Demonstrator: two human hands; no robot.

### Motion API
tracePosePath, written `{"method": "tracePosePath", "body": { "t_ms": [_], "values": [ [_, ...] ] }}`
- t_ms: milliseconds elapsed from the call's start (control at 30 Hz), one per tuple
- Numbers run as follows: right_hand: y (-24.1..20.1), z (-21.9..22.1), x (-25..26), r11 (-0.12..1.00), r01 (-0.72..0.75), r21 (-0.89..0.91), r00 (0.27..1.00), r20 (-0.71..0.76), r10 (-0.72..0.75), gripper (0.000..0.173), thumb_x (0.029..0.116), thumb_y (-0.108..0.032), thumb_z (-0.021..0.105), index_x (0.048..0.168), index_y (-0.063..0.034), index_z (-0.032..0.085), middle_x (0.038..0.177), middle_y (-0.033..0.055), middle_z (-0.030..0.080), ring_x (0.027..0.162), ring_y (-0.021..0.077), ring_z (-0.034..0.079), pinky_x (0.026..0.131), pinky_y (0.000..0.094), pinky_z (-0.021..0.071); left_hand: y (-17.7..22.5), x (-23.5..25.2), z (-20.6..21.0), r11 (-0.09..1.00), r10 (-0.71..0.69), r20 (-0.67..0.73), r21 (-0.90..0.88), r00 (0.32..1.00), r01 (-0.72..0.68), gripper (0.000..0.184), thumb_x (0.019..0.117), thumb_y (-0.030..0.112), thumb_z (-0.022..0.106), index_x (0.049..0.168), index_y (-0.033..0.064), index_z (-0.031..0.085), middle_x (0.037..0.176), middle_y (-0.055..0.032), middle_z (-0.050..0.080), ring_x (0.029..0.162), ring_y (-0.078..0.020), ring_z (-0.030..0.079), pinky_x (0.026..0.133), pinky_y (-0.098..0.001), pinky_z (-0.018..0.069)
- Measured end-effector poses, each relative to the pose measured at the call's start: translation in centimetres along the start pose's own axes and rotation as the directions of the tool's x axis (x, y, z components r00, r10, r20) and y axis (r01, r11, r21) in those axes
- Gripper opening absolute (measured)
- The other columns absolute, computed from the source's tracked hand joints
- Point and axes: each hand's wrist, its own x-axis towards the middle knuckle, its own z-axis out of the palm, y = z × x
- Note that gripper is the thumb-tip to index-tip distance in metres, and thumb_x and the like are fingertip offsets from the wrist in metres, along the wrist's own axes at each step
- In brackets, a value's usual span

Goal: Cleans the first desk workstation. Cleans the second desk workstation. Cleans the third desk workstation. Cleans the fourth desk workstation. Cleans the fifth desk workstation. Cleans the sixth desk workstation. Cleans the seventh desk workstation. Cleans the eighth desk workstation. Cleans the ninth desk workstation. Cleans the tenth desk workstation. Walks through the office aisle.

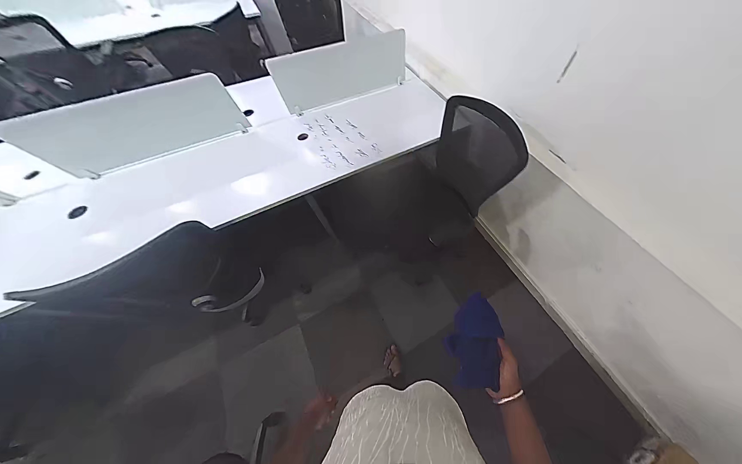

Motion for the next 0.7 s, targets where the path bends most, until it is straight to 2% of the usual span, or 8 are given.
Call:
{"method": "tracePosePath", "body": {
  "t_ms": [100,167,267,367,433,533,700],
  "values": [
    [0.4,5.0,4.7,0.998,-0.012,-0.058,0.999,0.038,0.014,0.044,0.1071,-0.036,0.024,0.125,-0.0126,0.058,0.104,0.0018,0.075,0.097,0.0116,0.072,0.084,0.0343,0.0618,0.6,1.2,-1.8,0.997,-0.023,0.010,-0.071,1.000,0.024,0.037,0.1088,0.028,0.049,0.133,0.0022,0.059,0.115,-0.0210,0.068,0.096,-0.0319,0.067,0.086,-0.0509,0.0543],
    [0.8,8.4,7.4,0.994,-0.041,-0.098,0.998,0.047,0.046,0.047,0.1085,-0.036,0.021,0.128,-0.0113,0.056,0.105,0.0025,0.074,0.098,0.0119,0.071,0.085,0.0347,0.0609,1.8,1.5,-2.8,0.996,-0.016,-0.002,-0.085,1.000,0.015,0.038,0.1089,0.028,0.049,0.134,0.0016,0.059,0.118,-0.0219,0.068,0.101,-0.0338,0.068,0.089,-0.0523,0.0541],
    [0.9,12.8,12.6,0.988,-0.055,-0.144,0.994,0.088,0.068,0.047,0.1098,-0.035,0.021,0.130,-0.0088,0.055,0.108,0.0049,0.072,0.100,0.0134,0.070,0.087,0.0363,0.0600,5.3,2.9,-4.2,0.979,0.027,-0.052,-0.201,0.998,-0.037,0.040,0.1095,0.029,0.046,0.131,-0.0010,0.060,0.118,-0.0234,0.068,0.103,-0.0352,0.068,0.093,-0.0535,0.0538],
    [0.2,16.9,17.9,0.976,-0.082,-0.201,0.988,0.113,0.106,0.047,0.1104,-0.033,0.021,0.133,-0.0073,0.053,0.110,0.0061,0.071,0.101,0.0140,0.070,0.088,0.0368,0.0596,8.8,4.4,-5.1,0.959,0.052,-0.100,-0.273,0.994,-0.078,0.040,0.1091,0.032,0.047,0.129,0.0010,0.063,0.113,-0.0211,0.069,0.099,-0.0323,0.069,0.091,-0.0516,0.0548],
    [-0.2,19.1,21.8,0.976,-0.067,-0.209,0.986,0.133,0.096,0.047,0.1103,-0.033,0.021,0.135,-0.0065,0.052,0.113,0.0073,0.069,0.103,0.0146,0.068,0.090,0.0379,0.0584,10.8,4.8,-5.9,0.935,0.061,-0.109,-0.341,0.992,-0.096,0.038,0.1094,0.027,0.048,0.132,-0.0004,0.061,0.117,-0.0225,0.068,0.102,-0.0335,0.069,0.092,-0.0517,0.0544],
    [-1.3,22.3,28.0,0.984,-0.039,-0.175,0.983,0.171,0.069,0.047,0.1100,-0.035,0.022,0.133,-0.0069,0.052,0.114,0.0078,0.069,0.104,0.0159,0.068,0.090,0.0393,0.0583,12.5,5.7,-7.0,0.898,-0.008,-0.138,-0.436,0.990,-0.054,0.038,0.1095,0.026,0.048,0.136,0.0006,0.058,0.121,-0.0227,0.067,0.104,-0.0336,0.067,0.093,-0.0515,0.0534],
    [-3.8,27.6,36.7,0.985,0.003,-0.172,0.973,0.227,0.036,0.050,0.1109,-0.036,0.020,0.141,-0.0069,0.046,0.124,0.0098,0.065,0.112,0.0168,0.065,0.096,0.0406,0.0555,14.3,6.3,-9.3,0.868,-0.158,-0.150,-0.493,0.976,0.065,0.039,0.1094,0.031,0.049,0.133,0.0020,0.061,0.113,-0.0211,0.068,0.097,-0.0312,0.067,0.088,-0.0505,0.0542]
  ]
}}
